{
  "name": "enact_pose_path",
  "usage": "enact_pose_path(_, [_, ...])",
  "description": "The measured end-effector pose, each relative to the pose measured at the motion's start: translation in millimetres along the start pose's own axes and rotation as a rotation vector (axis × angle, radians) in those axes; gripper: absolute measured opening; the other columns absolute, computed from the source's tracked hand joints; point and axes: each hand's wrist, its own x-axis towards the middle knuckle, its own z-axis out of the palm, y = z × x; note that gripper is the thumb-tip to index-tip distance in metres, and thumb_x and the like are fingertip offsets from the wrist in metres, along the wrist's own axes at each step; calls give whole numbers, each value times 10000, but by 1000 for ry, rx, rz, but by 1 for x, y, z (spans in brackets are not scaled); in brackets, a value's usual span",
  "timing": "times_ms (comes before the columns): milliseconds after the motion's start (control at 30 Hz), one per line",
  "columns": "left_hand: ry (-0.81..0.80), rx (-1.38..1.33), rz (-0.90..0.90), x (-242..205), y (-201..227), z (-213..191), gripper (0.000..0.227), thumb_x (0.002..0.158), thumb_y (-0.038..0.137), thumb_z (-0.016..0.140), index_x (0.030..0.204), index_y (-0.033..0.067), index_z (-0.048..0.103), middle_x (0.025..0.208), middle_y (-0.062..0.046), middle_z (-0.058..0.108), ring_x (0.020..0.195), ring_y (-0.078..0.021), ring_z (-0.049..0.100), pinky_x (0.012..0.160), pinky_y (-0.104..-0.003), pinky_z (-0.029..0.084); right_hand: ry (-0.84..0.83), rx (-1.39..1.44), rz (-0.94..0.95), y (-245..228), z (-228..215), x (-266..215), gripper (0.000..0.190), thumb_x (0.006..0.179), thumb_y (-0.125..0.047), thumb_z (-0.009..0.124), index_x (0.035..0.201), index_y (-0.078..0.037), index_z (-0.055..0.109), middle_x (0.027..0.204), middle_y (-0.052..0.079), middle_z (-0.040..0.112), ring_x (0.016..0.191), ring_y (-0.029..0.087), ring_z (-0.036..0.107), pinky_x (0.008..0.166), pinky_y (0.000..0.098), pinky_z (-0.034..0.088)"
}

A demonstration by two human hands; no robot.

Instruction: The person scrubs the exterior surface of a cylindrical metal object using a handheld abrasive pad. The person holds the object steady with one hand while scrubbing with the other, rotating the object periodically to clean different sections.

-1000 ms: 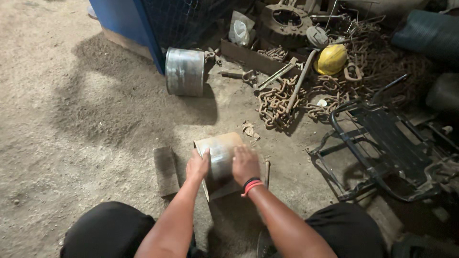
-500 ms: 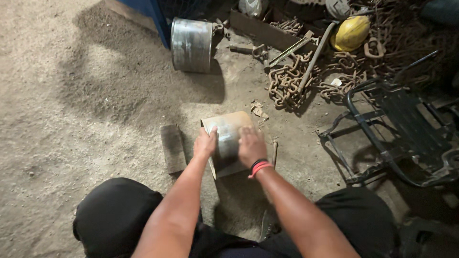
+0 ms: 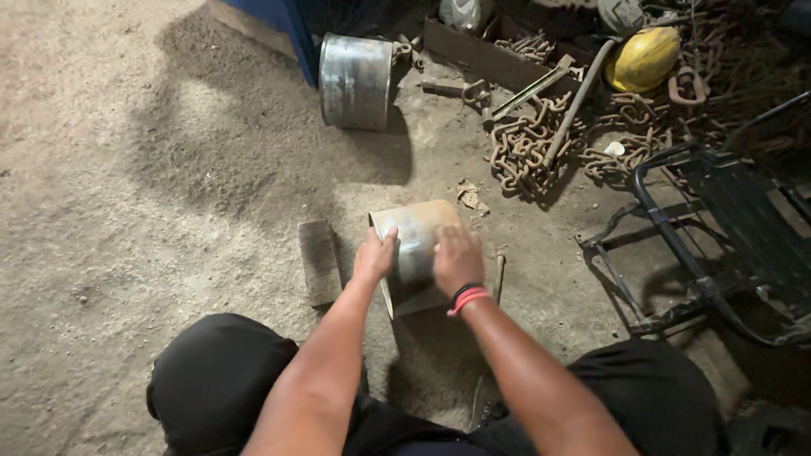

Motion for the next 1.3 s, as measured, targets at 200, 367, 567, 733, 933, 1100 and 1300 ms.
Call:
enact_pose_path(200, [80, -65, -50, 9, 1, 12, 715, 962, 666, 430, 1299, 55, 588, 1223, -338, 653, 1196, -515, 593, 1030, -565, 444, -66, 29, -235, -52, 18, -11, 434, 945, -226, 487, 1306, -37, 634, 1393, 152, 626, 1376, 297, 528, 1179, 561, 315])
enact_pose_path(367, [108, -99, -38, 1, 7, 9, 691, 966, 648, 431, 1264, 64, 650, 1241, -292, 668, 1217, -478, 597, 1035, -545, 451, 49, -67, 13, -7, -15, 10, 440, 902, -265, 537, 1263, -40, 652, 1327, 162, 630, 1274, 333, 538, 1081, 622, 304])
enact_pose_path(567, [68, -80, -44, -7, 11, 0, 690, 960, 645, 426, 1298, 87, 648, 1254, -281, 663, 1229, -466, 593, 1040, -541, 452, -10, -42, -164, -22, 9, -9, 431, 963, -254, 531, 1318, -32, 634, 1394, 161, 609, 1354, 342, 519, 1141, 565, 348])
enact_pose_path(733, [69, -124, -87, 0, 10, 4, 689, 963, 658, 415, 1289, 110, 675, 1263, -281, 664, 1241, -462, 591, 1050, -536, 454, -12, -74, -235, -35, 27, -16, 425, 979, -255, 528, 1329, -37, 627, 1425, 157, 598, 1393, 312, 506, 1161, 599, 327])
enact_pose_path(933, [41, -117, -43, -9, 9, -3, 674, 953, 650, 414, 1268, 116, 680, 1247, -260, 672, 1227, -455, 595, 1031, -535, 455, -41, -53, 57, 0, -11, 4, 419, 945, -259, 525, 1292, -47, 623, 1365, 160, 633, 1338, 330, 530, 1144, 610, 310])
enact_pose_path(1100, [32, -113, -38, -3, 4, 1, 678, 941, 653, 415, 1236, 120, 714, 1230, -264, 685, 1215, -457, 610, 1026, -535, 465, 59, -7, -247, -46, 15, -15, 391, 989, -230, 494, 1306, -43, 624, 1351, 157, 649, 1333, 325, 553, 1112, 590, 358])
enact_pose_path(1300, [68, -129, -67, 4, -1, 11, 715, 971, 680, 393, 1229, 96, 716, 1232, -293, 673, 1222, -476, 601, 1039, -536, 457, -83, 42, 72, -26, -29, 4, 309, 950, -211, 492, 1173, -86, 666, 1270, 109, 676, 1259, 304, 576, 1086, 554, 393])
